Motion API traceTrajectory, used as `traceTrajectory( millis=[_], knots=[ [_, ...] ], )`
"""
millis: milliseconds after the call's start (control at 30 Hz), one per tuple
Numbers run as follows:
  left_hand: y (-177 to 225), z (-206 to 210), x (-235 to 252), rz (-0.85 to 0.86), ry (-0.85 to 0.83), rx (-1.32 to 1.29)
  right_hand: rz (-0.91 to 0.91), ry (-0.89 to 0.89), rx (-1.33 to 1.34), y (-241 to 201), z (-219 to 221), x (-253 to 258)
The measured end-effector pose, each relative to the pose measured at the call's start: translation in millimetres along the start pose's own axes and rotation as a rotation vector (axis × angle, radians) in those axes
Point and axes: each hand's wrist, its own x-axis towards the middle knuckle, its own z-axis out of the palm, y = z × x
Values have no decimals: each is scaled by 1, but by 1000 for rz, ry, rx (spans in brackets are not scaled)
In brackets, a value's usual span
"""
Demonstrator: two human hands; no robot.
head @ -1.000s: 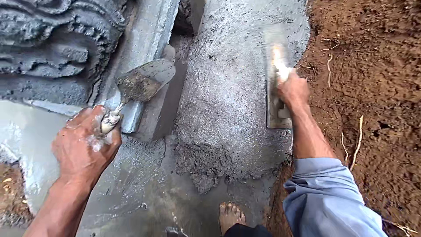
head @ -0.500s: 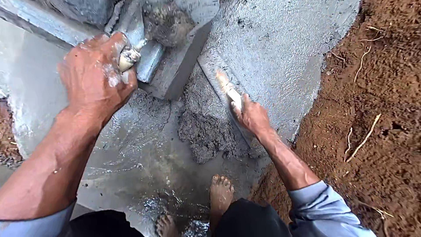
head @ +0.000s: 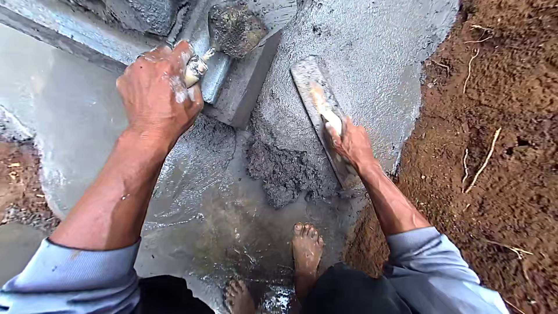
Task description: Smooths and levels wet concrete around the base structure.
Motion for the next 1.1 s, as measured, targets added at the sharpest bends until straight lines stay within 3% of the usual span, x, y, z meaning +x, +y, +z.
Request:
traceTrajectory(
  millis=[133,333,467,600,767,900,1033,1100],
  knots=[
    [-1,0,0,-7,-20,18,-159,-97,-141,-17,25,-24],
    [0,-2,0,-10,-16,1,-308,-203,-269,17,21,-80],
    [-1,-2,-1,-16,-31,6,-172,-31,-215,33,-5,-64],
    [3,-4,-1,-12,-50,12,-77,-75,-98,6,8,-32],
    [2,-3,-2,-17,-44,24,-279,-162,-167,-17,44,-84],
    [1,-2,-3,-10,-35,16,-483,-211,-299,-18,34,-116],
    [-2,-1,-3,7,-6,5,-376,-202,-276,-8,17,-112],
    [-4,-1,0,18,11,9,-587,-196,-321,9,12,-106]
  ],
)
